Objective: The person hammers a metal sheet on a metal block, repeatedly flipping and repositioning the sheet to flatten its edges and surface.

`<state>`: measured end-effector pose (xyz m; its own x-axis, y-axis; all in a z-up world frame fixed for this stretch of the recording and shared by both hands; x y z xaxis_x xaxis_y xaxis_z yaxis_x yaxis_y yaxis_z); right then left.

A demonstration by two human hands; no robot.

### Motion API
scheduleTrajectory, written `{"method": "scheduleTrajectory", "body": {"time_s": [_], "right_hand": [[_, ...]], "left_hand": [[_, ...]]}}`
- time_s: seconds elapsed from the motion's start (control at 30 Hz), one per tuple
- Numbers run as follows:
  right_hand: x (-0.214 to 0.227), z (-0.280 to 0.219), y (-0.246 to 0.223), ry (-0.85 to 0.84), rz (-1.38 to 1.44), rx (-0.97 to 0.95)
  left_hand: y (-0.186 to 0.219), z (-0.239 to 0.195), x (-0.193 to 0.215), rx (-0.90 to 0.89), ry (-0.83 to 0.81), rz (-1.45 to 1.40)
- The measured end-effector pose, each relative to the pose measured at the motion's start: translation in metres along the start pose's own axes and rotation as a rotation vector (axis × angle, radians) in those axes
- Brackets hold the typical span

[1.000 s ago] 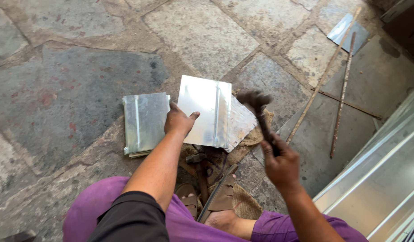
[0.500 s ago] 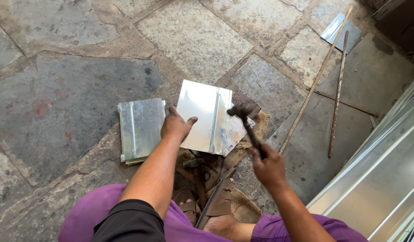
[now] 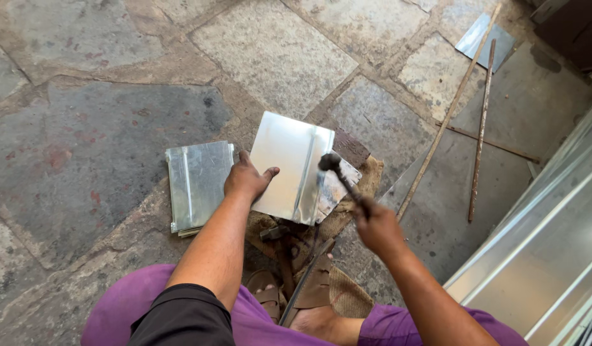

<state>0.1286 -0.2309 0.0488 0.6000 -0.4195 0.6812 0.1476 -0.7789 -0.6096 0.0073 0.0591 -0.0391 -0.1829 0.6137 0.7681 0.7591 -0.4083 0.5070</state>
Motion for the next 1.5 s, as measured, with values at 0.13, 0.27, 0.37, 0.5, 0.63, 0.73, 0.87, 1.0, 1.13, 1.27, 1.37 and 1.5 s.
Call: {"method": "scheduleTrajectory", "body": {"time_s": [0.13,0.27,0.37,0.5,0.63,0.73,0.87,1.0,1.13,1.27,1.37,1.5], "right_hand": [[0.038,-0.003,-0.013,0.368,0.015,0.393],[0.062,-0.012,-0.013,0.488,0.412,0.737],[0.048,-0.018,-0.005,0.419,0.772,0.813],[0.011,-0.028,-0.008,0.430,0.194,0.767],[0.004,-0.012,0.005,0.120,-0.117,0.102],[0.030,-0.025,-0.006,0.360,0.075,0.475],[0.045,-0.039,-0.012,0.489,0.314,0.758],[0.014,-0.057,-0.005,0.436,0.486,0.939],[-0.019,-0.047,0.004,0.167,0.025,0.401],[0.002,-0.041,-0.001,0.181,-0.040,0.170],[0.047,-0.052,-0.021,0.384,0.127,0.525],[0.080,-0.069,-0.033,0.519,0.492,0.949]], "left_hand": [[-0.014,-0.001,-0.006,-0.005,-0.012,0.067],[-0.020,0.005,-0.011,-0.033,-0.027,0.101],[-0.022,0.007,-0.014,-0.036,-0.027,0.111],[-0.018,0.004,-0.011,-0.025,-0.047,0.090],[-0.013,0.000,-0.003,-0.054,-0.009,0.058],[-0.019,-0.003,-0.005,-0.007,-0.055,0.066],[-0.020,0.002,0.001,0.016,-0.057,0.034],[-0.022,0.006,0.001,0.039,-0.086,0.009],[-0.021,0.008,-0.001,0.025,-0.069,-0.011],[-0.025,0.010,-0.004,0.013,-0.035,-0.035],[-0.019,0.015,-0.008,0.001,-0.026,-0.045],[-0.021,0.016,-0.007,-0.038,-0.049,-0.009]]}}
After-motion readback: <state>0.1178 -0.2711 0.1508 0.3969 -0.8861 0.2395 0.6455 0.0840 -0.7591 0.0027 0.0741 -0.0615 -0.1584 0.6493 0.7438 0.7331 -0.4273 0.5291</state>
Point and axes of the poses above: each hand's wrist, its own z-axis towards the middle knuckle, its own x-axis out of the back of the hand, y = z × x, the point moved 4 cm from there along z, towards the middle knuckle, and after that the axes turned 9 degrees about -x, right-handed, at the moved point
